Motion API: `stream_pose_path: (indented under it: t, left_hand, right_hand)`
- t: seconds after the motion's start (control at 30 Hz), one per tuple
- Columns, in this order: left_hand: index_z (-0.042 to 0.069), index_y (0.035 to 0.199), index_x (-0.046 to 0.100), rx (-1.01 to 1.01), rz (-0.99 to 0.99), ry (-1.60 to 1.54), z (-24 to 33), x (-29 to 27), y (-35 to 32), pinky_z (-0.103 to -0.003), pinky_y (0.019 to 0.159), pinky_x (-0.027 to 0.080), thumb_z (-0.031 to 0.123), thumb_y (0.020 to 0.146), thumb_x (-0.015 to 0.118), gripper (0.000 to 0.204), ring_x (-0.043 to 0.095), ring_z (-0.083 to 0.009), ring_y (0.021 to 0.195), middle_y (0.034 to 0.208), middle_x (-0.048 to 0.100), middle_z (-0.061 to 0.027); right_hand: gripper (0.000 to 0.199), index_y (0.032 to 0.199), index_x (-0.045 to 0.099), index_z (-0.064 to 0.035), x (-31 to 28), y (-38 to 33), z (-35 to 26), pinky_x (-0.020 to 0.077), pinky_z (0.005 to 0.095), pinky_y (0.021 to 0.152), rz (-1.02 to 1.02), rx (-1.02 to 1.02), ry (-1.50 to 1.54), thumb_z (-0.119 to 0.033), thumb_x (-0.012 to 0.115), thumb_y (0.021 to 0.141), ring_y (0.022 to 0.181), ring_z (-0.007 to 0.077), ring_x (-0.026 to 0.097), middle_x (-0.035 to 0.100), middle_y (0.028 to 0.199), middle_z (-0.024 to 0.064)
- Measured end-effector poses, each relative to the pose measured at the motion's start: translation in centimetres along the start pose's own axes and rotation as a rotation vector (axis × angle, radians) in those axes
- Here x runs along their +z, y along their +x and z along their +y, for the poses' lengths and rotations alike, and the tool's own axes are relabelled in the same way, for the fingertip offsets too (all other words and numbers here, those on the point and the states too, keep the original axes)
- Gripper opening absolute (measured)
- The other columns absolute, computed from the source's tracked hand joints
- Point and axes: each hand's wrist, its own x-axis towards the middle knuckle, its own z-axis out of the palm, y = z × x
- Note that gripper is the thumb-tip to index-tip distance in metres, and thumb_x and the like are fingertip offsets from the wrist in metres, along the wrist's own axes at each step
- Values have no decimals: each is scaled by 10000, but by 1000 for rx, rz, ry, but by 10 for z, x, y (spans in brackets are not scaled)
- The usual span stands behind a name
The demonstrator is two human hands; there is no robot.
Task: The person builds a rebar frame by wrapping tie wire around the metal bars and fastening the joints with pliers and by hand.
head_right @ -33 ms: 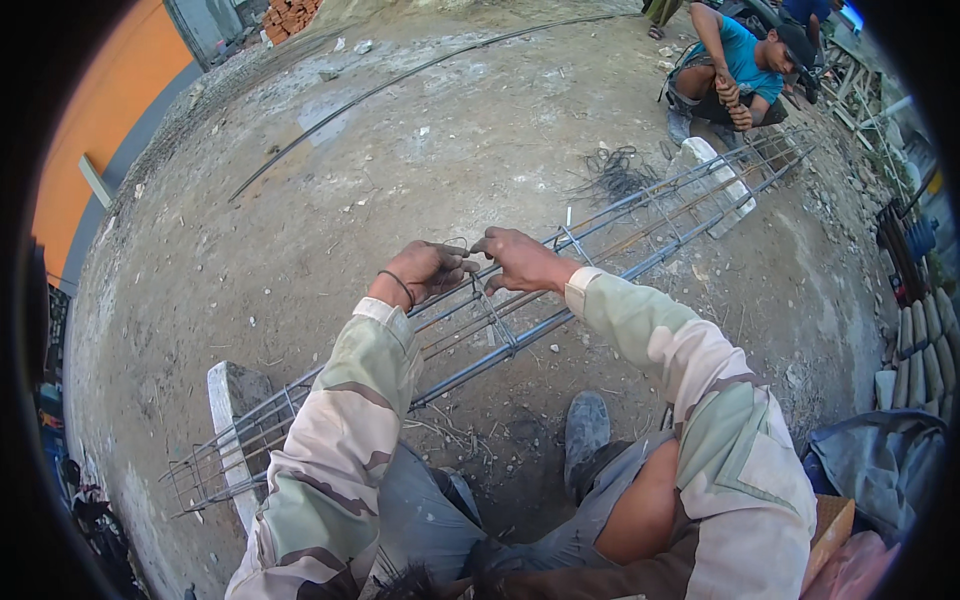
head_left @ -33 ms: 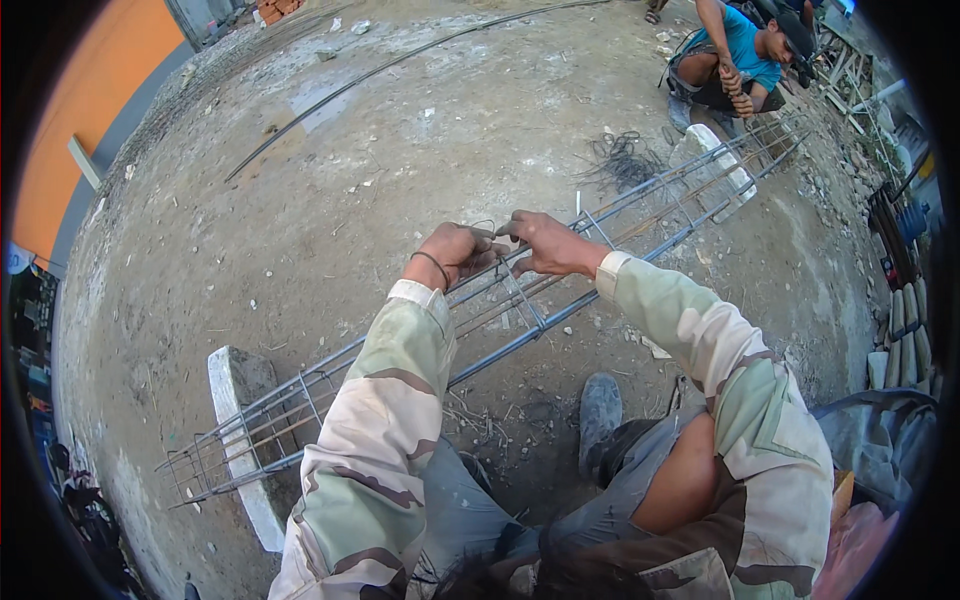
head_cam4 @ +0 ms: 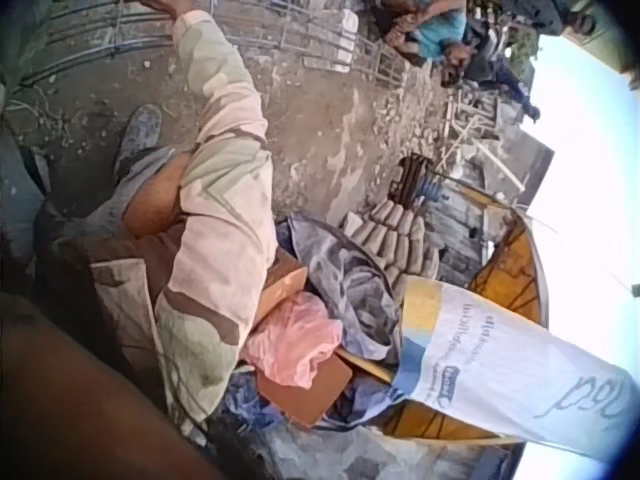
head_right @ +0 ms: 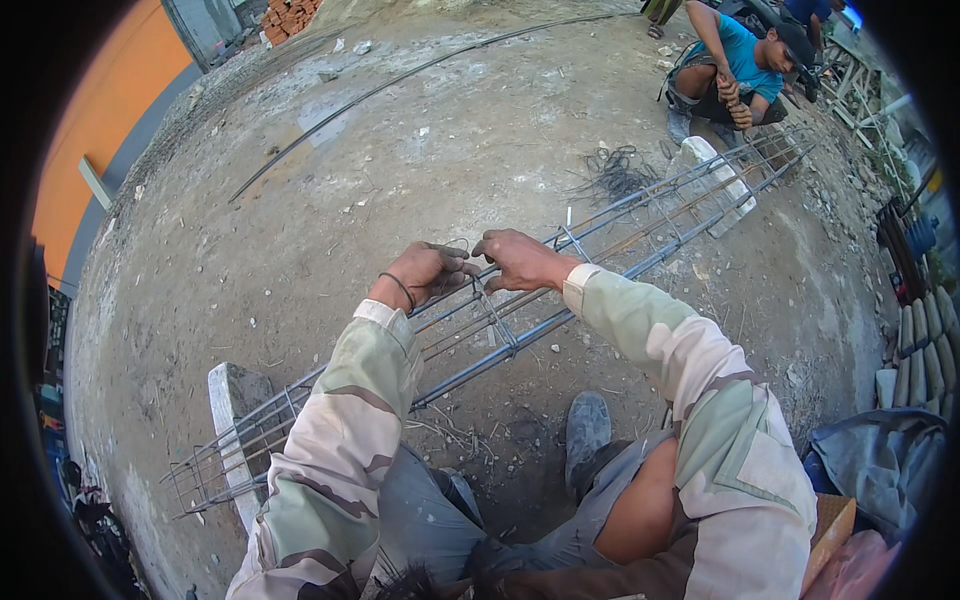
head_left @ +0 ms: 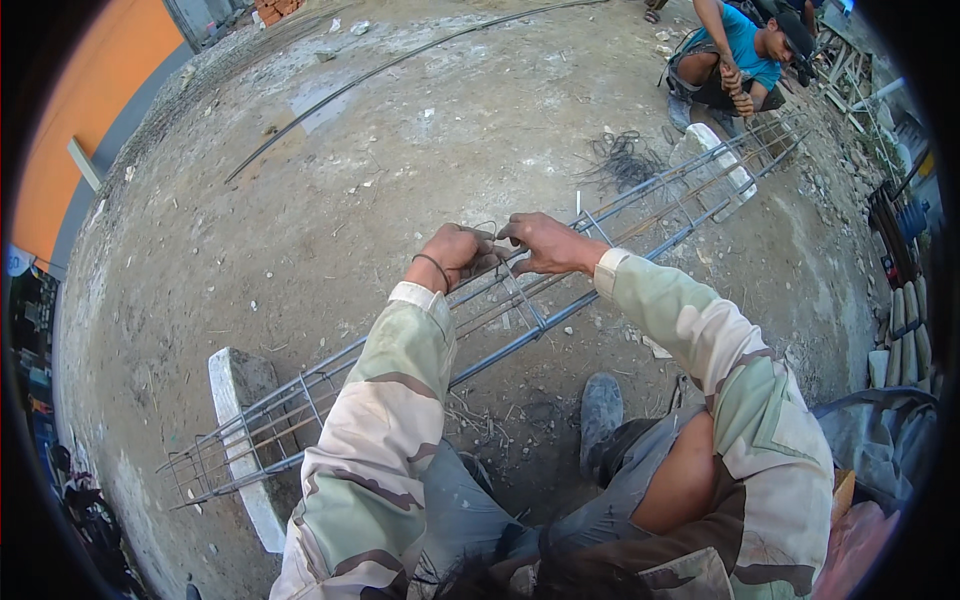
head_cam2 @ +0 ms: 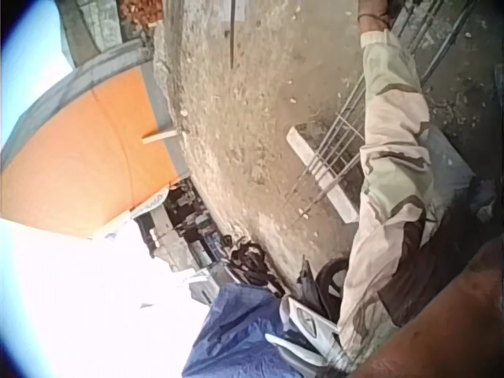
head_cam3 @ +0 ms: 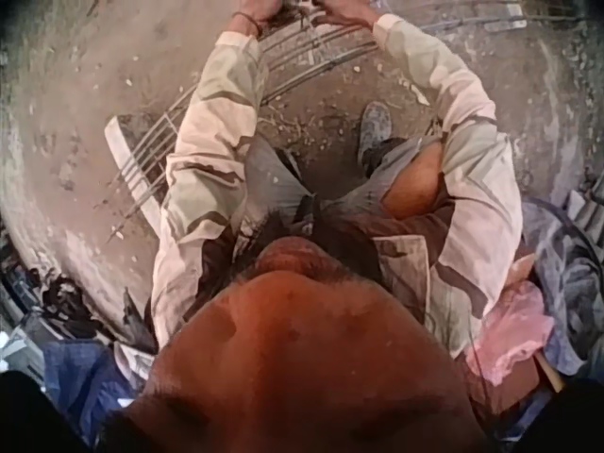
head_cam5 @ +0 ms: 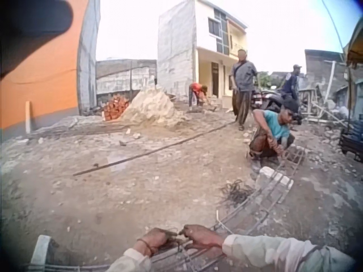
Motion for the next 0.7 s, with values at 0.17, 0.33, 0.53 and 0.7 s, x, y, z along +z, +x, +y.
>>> stream_pose_path:
  t: [0.17, 0.33, 0.53, 0.7]
  left_hand:
    - [-110, 1308, 495, 239, 160, 802, -40, 16, 2, -329, 685, 588, 39, 880, 630, 474, 745, -241, 776, 909, 743, -175]
    - [-71, 1281, 588, 459, 241, 1014, -70, 14, 13, -333, 689, 580, 23, 900, 624, 394, 756, -209, 740, 809, 757, -119]
    - [-1, 1118, 708, 344, 279, 1017, -57, 25, -2, -455, 891, 537, 136, 801, 693, 345, 681, -417, 979, 984, 707, -266]
    - [-41, 1003, 738, 430, 439, 1071, -43, 40, -19, -437, 862, 545, 283, 774, 764, 397, 700, -395, 943, 973, 718, -257]
  right_hand:
    - [254, 933, 680, -52, 12, 10, -3, 545, 489, 686, -130, -42, -366, -247, 714, 774, 765, 379, 693, 697, 798, 153]
    - [282, 991, 685, -47, 20, 15, -5, 527, 520, 706, -187, 85, -209, -77, 671, 711, 804, 450, 672, 679, 765, 235]
    - [309, 921, 714, 116, -1, 46, 13, 539, 382, 671, -305, 448, 567, 5, 688, 634, 785, 227, 700, 717, 774, 181]
    - [239, 791, 748, 51, 16, 69, 28, 492, 404, 594, -387, 564, 255, -119, 808, 635, 648, 216, 653, 697, 705, 168]
